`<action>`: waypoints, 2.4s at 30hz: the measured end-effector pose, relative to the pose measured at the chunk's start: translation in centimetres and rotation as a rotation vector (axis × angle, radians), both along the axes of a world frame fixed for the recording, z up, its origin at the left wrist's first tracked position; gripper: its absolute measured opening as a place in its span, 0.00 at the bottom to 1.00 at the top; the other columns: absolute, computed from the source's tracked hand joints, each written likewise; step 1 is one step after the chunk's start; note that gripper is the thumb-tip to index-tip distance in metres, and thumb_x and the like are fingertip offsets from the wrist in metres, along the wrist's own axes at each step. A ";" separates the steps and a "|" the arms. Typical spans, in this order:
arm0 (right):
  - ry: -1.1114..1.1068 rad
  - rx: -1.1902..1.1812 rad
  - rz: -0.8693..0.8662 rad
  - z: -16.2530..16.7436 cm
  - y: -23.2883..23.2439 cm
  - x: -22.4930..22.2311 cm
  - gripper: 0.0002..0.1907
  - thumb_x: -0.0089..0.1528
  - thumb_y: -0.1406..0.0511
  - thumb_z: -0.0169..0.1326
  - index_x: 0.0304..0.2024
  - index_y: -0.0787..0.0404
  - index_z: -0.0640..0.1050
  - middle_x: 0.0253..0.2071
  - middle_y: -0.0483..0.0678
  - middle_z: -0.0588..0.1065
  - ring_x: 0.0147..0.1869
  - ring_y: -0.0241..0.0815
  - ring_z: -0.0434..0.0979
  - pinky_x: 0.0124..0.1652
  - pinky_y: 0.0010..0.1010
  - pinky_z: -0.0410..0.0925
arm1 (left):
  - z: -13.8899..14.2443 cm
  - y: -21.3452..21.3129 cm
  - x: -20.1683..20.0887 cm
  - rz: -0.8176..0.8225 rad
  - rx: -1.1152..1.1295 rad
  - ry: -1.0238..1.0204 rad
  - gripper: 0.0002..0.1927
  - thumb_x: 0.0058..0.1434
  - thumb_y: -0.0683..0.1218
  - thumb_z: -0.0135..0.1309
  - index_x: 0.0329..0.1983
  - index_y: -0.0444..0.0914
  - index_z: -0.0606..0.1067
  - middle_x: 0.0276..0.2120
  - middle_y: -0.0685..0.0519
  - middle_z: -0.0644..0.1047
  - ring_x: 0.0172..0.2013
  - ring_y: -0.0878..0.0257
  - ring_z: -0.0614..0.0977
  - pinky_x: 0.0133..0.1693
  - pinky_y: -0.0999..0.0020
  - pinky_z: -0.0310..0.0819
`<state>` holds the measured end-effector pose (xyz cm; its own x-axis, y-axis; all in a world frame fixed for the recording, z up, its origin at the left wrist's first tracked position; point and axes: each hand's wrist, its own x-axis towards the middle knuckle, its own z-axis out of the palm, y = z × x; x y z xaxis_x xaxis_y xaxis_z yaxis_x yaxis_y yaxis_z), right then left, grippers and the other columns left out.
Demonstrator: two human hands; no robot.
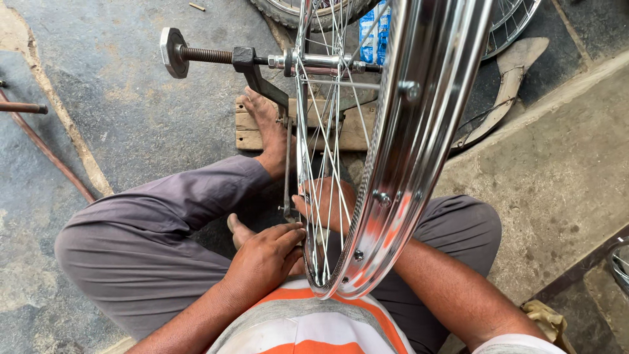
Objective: The person sits on the ground and uses a spoke wrench to adjust the tension of the spokes on a bicycle wheel mounted in a truing stand. They rotate the wheel periodically to check alignment and continue tightening or loosening individual spokes.
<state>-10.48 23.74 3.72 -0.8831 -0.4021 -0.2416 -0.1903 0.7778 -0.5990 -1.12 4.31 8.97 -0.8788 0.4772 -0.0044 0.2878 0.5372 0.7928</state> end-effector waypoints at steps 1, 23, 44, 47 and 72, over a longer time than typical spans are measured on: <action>-0.013 0.051 -0.023 0.1 -0.2 0.1 0.25 0.60 0.46 0.56 0.43 0.59 0.82 0.32 0.55 0.81 0.35 0.54 0.84 0.36 0.44 0.78 | -0.2 0.1 -0.1 0.003 -0.011 -0.003 0.18 0.59 0.45 0.59 0.51 0.33 0.78 0.53 0.43 0.79 0.50 0.48 0.82 0.50 0.57 0.76; -0.734 -0.770 0.507 5.0 4.3 -2.1 0.26 0.64 0.60 0.58 0.64 0.60 0.77 0.64 0.53 0.77 0.72 0.47 0.73 0.72 0.40 0.61 | 4.8 -1.1 0.4 -0.126 0.150 0.157 0.16 0.56 0.45 0.64 0.45 0.34 0.79 0.41 0.46 0.81 0.42 0.52 0.84 0.42 0.58 0.79; -0.087 0.019 -0.142 3.0 -0.6 1.5 0.21 0.57 0.51 0.65 0.42 0.59 0.79 0.35 0.53 0.81 0.38 0.49 0.84 0.41 0.40 0.76 | -0.4 -0.2 0.2 -0.048 0.037 0.118 0.17 0.58 0.45 0.59 0.49 0.32 0.78 0.49 0.42 0.80 0.50 0.48 0.82 0.51 0.57 0.76; -0.086 -0.364 0.009 2.6 0.2 0.8 0.23 0.58 0.57 0.63 0.50 0.61 0.75 0.42 0.50 0.81 0.47 0.45 0.84 0.46 0.37 0.75 | 0.0 -0.4 0.4 -0.051 0.037 0.115 0.18 0.58 0.45 0.60 0.49 0.32 0.78 0.49 0.42 0.80 0.50 0.49 0.82 0.50 0.58 0.77; -0.051 -0.117 -0.017 3.6 0.4 0.8 0.28 0.49 0.48 0.70 0.40 0.61 0.80 0.37 0.50 0.80 0.40 0.46 0.83 0.42 0.38 0.74 | 0.7 -0.1 0.0 -0.020 0.012 0.128 0.18 0.56 0.47 0.62 0.48 0.34 0.80 0.44 0.46 0.82 0.47 0.51 0.83 0.50 0.57 0.75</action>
<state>-9.71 24.19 7.34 -0.8777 -0.4155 -0.2386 -0.1448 0.7049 -0.6944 -1.11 4.17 9.67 -0.8619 0.4942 0.1135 0.3981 0.5208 0.7551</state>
